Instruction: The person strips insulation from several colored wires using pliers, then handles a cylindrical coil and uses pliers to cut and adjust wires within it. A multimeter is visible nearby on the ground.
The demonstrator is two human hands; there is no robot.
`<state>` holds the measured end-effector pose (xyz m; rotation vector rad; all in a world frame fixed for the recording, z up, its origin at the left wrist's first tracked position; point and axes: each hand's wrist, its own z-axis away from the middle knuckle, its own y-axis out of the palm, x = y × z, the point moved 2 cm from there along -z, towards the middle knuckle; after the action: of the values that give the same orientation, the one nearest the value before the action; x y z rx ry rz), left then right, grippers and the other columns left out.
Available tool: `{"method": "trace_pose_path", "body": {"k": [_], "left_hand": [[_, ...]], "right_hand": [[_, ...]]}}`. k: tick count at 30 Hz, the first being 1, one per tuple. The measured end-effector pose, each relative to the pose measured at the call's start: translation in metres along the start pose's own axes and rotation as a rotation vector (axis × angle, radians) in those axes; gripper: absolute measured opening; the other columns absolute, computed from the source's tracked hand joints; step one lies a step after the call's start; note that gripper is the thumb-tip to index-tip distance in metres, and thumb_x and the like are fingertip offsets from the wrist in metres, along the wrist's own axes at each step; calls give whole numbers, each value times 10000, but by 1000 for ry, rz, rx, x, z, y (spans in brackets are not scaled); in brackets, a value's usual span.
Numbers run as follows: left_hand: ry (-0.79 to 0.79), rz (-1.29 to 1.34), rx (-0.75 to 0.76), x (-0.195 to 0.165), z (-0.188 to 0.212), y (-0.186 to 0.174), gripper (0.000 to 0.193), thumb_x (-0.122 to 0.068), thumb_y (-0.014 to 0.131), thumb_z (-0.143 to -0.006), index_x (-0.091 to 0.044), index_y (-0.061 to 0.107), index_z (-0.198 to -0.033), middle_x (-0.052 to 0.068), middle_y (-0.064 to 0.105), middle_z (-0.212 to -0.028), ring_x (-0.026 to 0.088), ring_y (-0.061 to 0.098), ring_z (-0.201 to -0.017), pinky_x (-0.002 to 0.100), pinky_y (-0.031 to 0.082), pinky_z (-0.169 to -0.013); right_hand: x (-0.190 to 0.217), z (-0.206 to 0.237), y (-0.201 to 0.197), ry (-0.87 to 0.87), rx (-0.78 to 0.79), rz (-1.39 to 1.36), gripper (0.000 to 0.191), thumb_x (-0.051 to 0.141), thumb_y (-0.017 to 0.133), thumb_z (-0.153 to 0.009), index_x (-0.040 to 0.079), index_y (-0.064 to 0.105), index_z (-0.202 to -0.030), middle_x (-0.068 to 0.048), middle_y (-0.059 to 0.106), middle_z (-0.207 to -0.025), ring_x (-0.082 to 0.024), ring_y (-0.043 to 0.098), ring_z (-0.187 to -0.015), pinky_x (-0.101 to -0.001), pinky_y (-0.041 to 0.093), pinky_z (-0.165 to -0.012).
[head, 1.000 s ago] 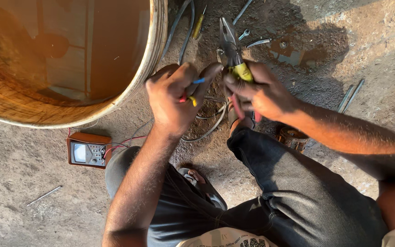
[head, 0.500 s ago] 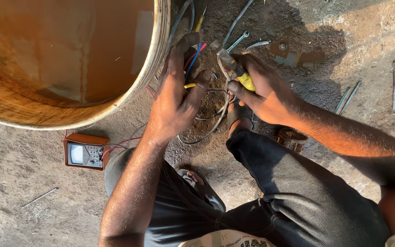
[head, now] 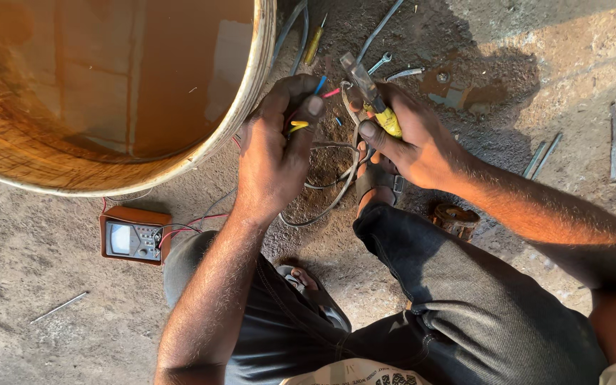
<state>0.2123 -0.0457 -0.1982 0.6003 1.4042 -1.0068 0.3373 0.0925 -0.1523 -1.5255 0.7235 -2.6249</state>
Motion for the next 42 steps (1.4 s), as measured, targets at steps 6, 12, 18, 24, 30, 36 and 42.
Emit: {"method": "trace_pose_path", "body": {"k": [6,12,18,24,30,36,42], "left_hand": [[99,175,-23,6,-2,5,235,-134,561,-1154,15,483,-1318,95,616,-1109,147,638,-986,307,567,-852],[1,272,-33,0,-6,4,214,-160,551,-1137,-27,438,-1262,45,534,-1027,89,574,-862,257,532,-698],[-38,369,-51,-3,-11,1,241,-173,562,-1129,-16,449,-1274,49,555,-998,85,572,-831,253,521,-693],[-46,386,-67,1,-10,4,255,-152,551,-1123,-17,421,-1296,52,540,-1054,80,569,-855,243,518,-719],[71,255,-75,3,-5,12,191,-81,570,-1187,-11,433,-1301,90,549,-1110,106,569,-949,254,529,-799],[145,194,-151,-6,-5,11,473,-3,463,-1092,-9,136,-1435,213,494,-1319,151,681,-949,266,621,-714],[308,7,-155,-20,-2,12,454,75,419,-1131,-95,224,-1504,209,623,-1302,230,765,-1049,328,694,-817]], "right_hand": [[0,-1,-1,-220,-84,285,583,391,511,-1104,-54,425,-1469,-234,590,-1272,-360,590,-1251,-515,486,-1051],[8,-7,-1,-335,-162,393,616,357,519,-1124,-55,332,-1542,-296,425,-1517,-443,489,-1426,-530,461,-1168],[17,-11,0,-348,-155,382,621,279,564,-1110,-37,296,-1573,-288,371,-1543,-450,459,-1448,-541,462,-1185],[24,-12,3,-403,-121,370,608,215,584,-1097,-40,290,-1565,-283,397,-1492,-425,492,-1411,-528,500,-1153],[24,-15,5,-422,-208,371,531,224,560,-1076,-89,400,-1474,-256,547,-1299,-361,657,-1135,-481,609,-943],[19,-19,4,-239,-140,450,306,265,636,-1067,-35,572,-1062,-133,608,-700,-222,611,-521,-414,487,-497],[13,-17,1,-208,-135,344,226,216,632,-1032,8,577,-961,-85,562,-577,-214,570,-458,-422,447,-482]]}}
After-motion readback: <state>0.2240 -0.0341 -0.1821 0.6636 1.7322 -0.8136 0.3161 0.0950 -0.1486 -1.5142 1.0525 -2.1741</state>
